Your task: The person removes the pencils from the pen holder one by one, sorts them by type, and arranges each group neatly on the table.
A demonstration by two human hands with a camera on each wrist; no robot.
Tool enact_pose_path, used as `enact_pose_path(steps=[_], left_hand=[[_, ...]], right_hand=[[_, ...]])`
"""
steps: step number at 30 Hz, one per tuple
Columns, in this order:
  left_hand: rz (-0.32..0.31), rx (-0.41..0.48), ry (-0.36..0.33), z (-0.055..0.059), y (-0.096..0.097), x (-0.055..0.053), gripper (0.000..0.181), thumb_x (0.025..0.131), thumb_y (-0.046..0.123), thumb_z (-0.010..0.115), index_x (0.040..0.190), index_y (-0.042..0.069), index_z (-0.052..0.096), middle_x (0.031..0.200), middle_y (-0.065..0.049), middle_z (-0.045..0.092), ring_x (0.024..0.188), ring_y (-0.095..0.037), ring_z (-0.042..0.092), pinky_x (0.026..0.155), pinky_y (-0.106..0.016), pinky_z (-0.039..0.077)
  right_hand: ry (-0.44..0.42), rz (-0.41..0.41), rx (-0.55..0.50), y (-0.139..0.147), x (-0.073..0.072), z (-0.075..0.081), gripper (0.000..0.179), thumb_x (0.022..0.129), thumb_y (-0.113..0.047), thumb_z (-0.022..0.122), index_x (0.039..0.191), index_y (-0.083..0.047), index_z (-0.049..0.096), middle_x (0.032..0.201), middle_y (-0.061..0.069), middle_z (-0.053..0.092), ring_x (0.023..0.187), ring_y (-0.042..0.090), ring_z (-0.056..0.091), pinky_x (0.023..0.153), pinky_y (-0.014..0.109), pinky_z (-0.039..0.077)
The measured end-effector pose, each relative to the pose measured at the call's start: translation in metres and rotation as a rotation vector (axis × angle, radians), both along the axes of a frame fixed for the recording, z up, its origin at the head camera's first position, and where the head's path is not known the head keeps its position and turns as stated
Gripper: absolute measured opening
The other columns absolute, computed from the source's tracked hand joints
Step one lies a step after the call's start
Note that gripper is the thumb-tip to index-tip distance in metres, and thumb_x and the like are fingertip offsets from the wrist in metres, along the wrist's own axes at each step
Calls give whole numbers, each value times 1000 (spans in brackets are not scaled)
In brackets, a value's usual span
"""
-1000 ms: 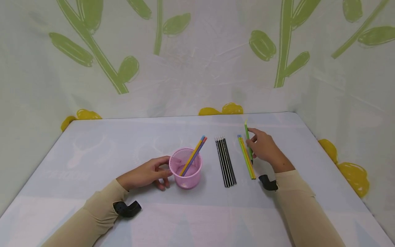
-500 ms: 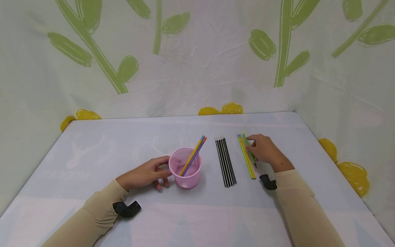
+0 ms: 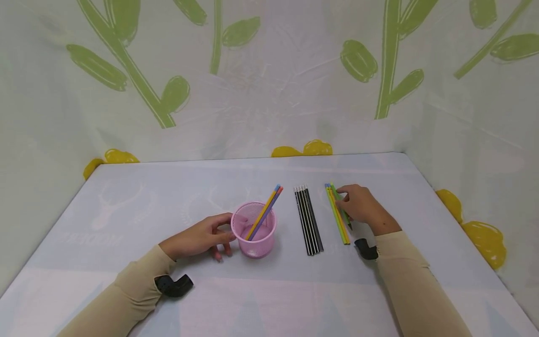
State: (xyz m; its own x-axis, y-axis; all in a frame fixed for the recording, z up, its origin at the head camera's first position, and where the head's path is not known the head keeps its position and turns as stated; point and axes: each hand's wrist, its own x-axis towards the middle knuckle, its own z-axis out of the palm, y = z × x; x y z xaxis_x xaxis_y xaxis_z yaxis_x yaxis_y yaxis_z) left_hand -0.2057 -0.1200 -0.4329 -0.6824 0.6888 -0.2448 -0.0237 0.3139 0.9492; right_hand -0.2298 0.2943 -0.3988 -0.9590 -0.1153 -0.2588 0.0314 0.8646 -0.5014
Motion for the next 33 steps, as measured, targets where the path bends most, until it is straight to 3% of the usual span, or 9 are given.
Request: enact_pose_path(steps=[18, 33], left_hand=[[-6, 0, -3, 3, 0, 1, 45, 99, 30, 65, 141, 23, 50, 137, -6, 55, 84, -24, 70, 65, -37, 62], [-1, -7, -5, 3, 0, 1, 47, 99, 31, 65, 142, 22, 49, 134, -7, 57, 85, -24, 71, 65, -36, 62]], right_hand=[[26, -4, -8, -2, -1, -4, 50, 99, -14, 59, 142, 7, 47, 104, 24, 66, 61, 16, 61, 55, 29, 53], [38, -5, 38, -5, 0, 3, 53, 99, -22, 61, 144, 3, 46, 112, 27, 63, 76, 21, 63, 61, 28, 51]])
